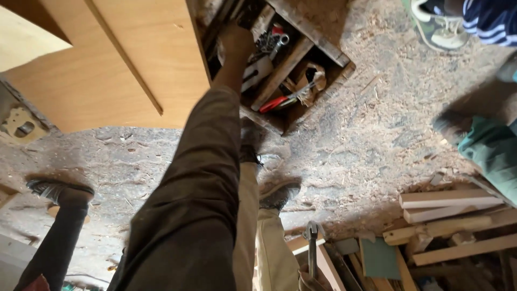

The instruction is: Using a hammer and a marking tool to create a groove or mark on a wooden board.

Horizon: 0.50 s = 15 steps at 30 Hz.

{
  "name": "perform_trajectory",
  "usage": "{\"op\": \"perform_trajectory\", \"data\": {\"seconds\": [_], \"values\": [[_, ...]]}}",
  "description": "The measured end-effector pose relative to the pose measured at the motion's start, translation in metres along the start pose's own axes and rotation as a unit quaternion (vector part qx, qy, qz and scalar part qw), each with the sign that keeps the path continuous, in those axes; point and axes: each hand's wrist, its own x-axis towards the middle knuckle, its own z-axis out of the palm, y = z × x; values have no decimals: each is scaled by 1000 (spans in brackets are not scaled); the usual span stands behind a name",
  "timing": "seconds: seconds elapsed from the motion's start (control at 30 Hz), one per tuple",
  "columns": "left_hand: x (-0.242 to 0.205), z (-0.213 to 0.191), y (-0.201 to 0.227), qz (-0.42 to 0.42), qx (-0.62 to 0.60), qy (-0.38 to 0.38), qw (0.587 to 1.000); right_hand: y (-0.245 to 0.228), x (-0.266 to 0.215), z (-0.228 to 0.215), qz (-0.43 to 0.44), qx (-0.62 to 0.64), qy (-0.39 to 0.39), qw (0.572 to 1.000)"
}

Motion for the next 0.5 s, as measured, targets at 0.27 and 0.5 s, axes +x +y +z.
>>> {"op": "perform_trajectory", "data": {"seconds": [0.27, 0.5], "values": [[36, 8, -10, 108, 254, -154, 949, -16, -21, 16, -10, 42, -76, 996], [39, 16, -14, 4, 175, -157, 972, -18, -26, 11, -40, 64, -91, 993]]}}
